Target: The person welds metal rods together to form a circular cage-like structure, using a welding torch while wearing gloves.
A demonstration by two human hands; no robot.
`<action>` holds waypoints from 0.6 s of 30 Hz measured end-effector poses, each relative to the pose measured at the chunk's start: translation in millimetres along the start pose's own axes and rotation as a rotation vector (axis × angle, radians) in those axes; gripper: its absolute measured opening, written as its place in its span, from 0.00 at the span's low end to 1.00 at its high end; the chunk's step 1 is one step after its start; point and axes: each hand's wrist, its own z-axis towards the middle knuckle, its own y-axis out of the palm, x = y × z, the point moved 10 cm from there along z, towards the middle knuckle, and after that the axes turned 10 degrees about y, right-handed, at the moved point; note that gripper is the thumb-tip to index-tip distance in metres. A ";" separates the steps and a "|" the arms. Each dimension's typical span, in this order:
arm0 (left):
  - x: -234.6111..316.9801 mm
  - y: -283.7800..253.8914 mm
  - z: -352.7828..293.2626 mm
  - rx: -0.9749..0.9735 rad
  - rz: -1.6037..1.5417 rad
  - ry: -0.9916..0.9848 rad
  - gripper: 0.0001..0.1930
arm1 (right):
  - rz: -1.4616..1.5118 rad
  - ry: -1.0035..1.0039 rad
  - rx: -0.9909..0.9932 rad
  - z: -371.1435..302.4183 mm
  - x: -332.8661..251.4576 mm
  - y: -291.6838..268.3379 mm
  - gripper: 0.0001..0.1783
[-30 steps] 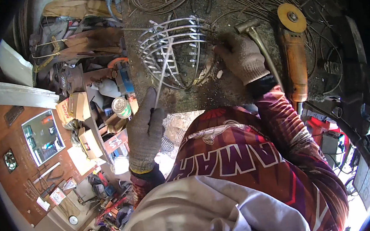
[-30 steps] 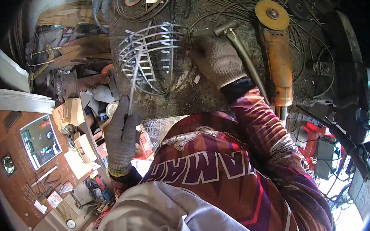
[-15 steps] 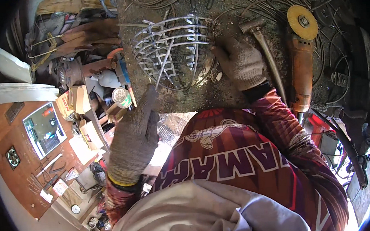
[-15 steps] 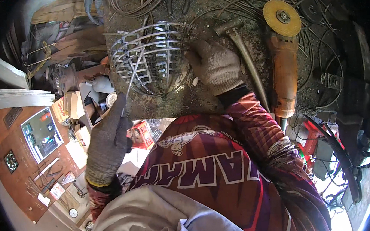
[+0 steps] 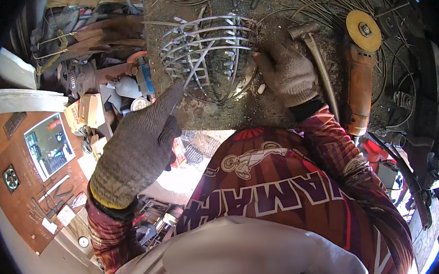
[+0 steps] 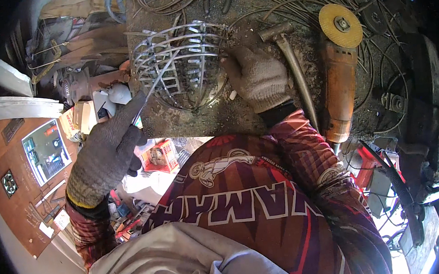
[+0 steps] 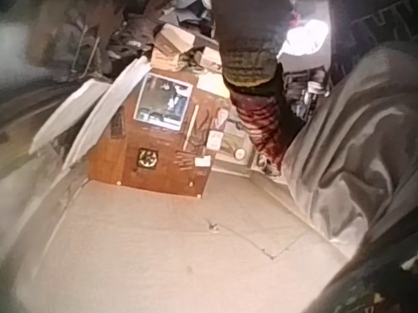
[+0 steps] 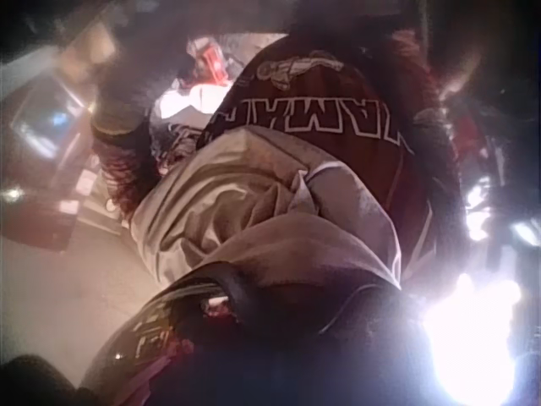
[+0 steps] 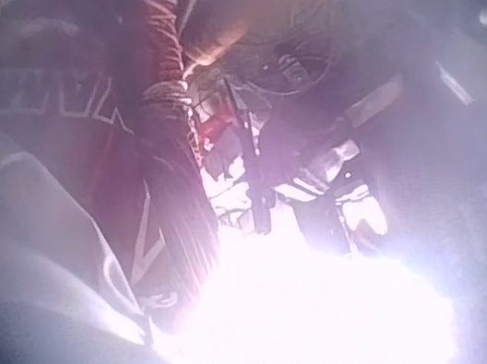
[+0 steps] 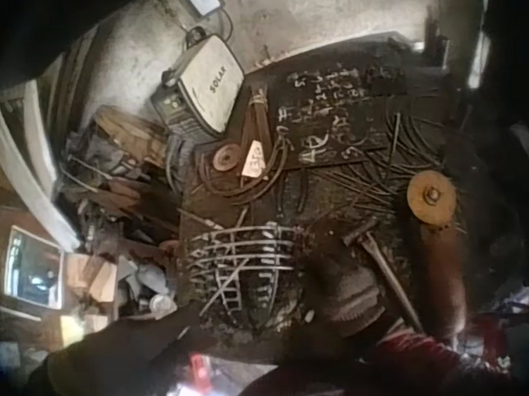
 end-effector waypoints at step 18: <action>-5.6 28.0 10.9 0.345 -0.362 0.117 0.25 | 0.030 -0.017 0.016 -0.4 -2.2 0.0 0.15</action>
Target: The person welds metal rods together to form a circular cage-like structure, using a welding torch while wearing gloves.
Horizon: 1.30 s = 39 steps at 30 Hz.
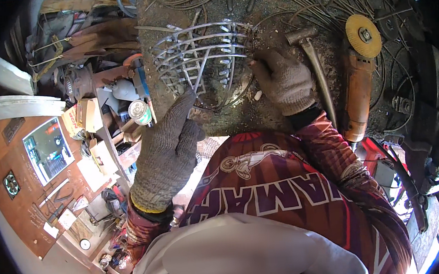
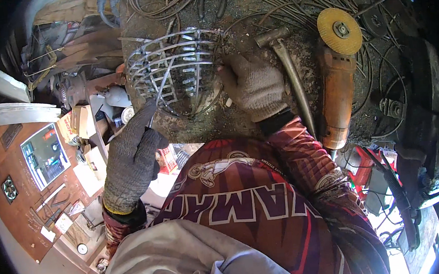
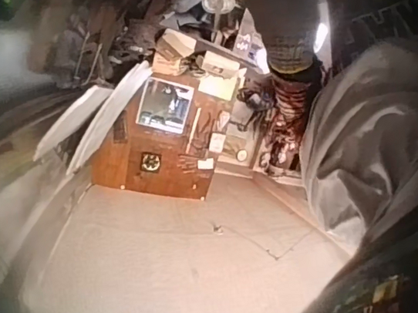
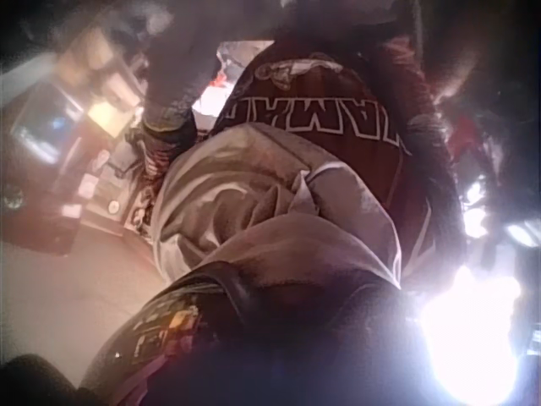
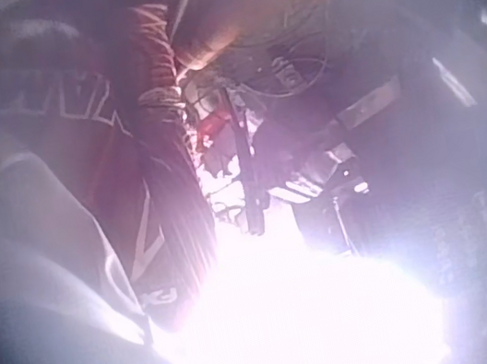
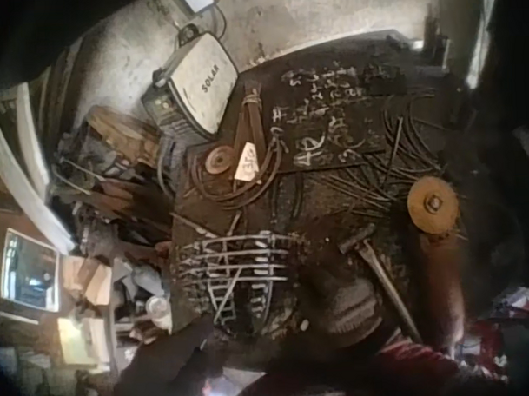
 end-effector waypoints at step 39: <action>-1.3 0.3 -1.0 0.057 -0.047 -0.057 0.25 | 0.003 -0.052 0.012 1.4 -4.1 1.6 0.14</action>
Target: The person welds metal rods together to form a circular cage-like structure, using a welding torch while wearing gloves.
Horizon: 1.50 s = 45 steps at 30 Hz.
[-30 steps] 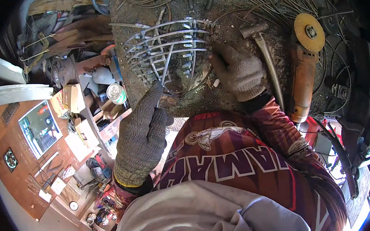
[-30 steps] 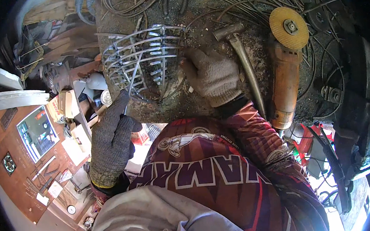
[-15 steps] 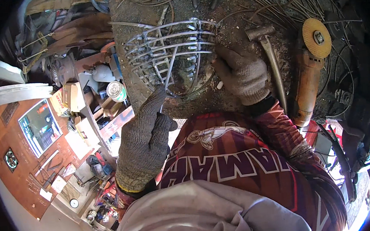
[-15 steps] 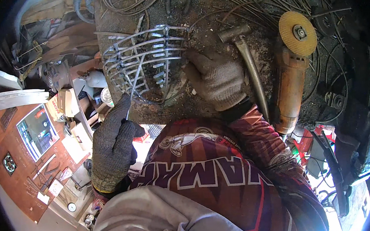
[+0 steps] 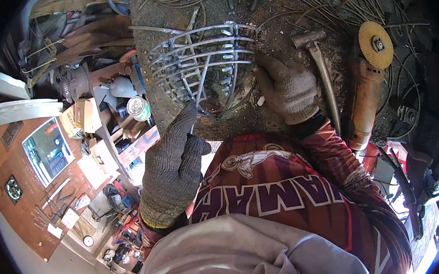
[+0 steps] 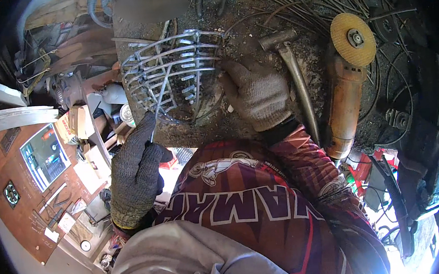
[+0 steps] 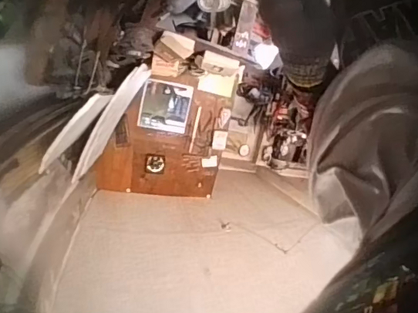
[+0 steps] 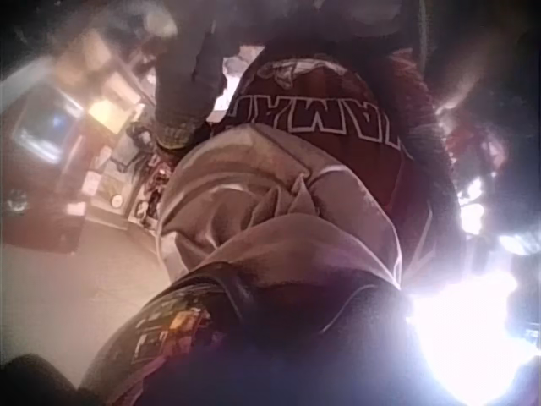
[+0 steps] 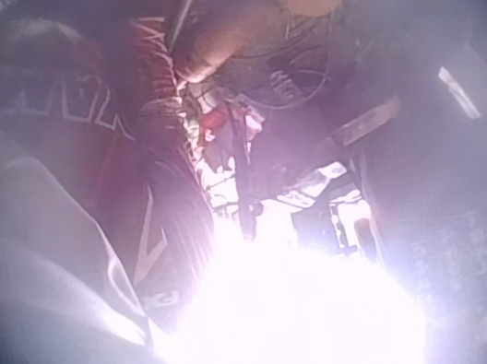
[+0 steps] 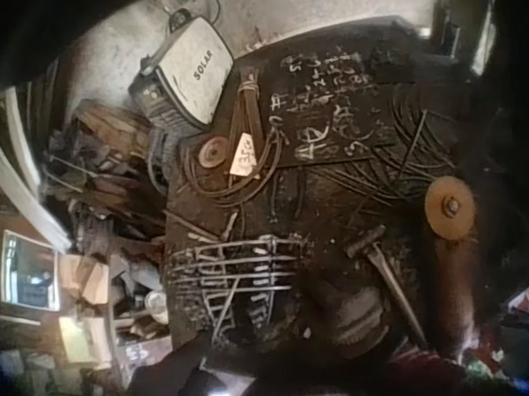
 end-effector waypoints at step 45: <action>-1.1 0.7 -1.0 -0.022 0.043 0.095 0.24 | 0.026 -0.013 -0.022 -0.3 -2.8 0.5 0.15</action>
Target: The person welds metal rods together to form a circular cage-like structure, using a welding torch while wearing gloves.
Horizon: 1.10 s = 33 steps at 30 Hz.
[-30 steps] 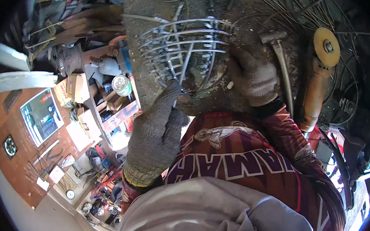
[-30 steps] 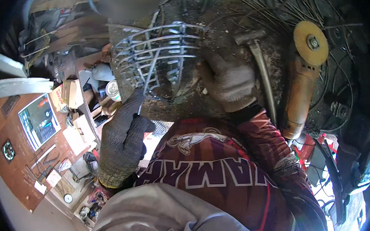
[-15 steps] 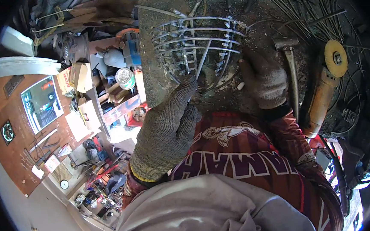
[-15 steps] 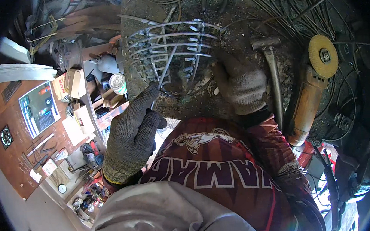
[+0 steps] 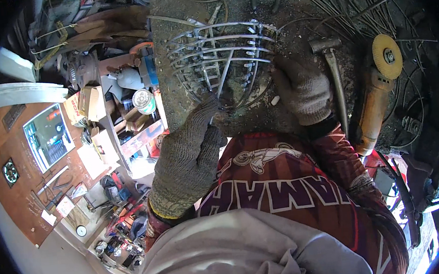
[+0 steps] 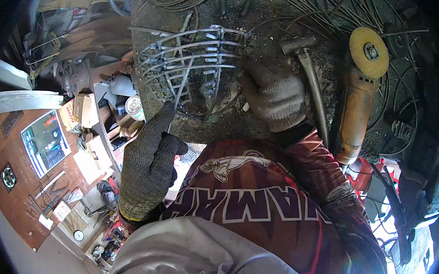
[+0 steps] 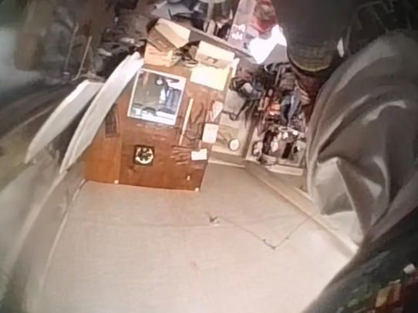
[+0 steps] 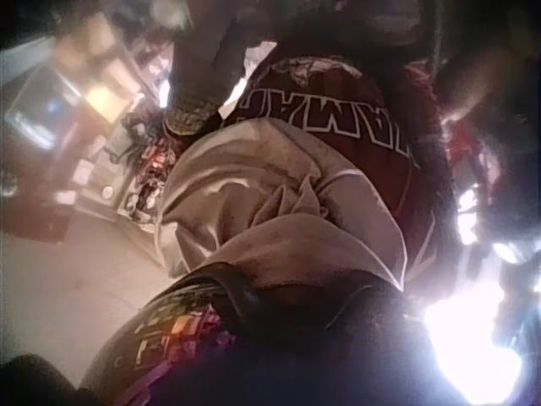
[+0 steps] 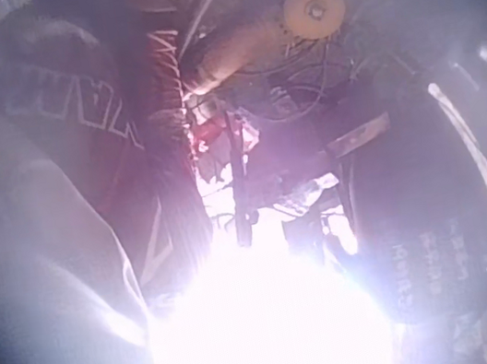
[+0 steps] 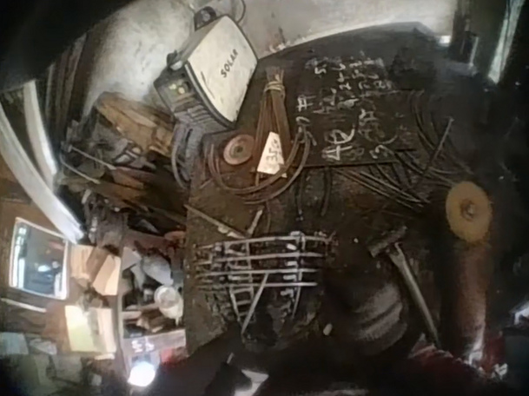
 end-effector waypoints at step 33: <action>-7.9 3.6 -2.6 0.000 -0.061 -0.242 0.21 | 0.675 0.393 0.287 -8.1 60.7 -30.8 0.19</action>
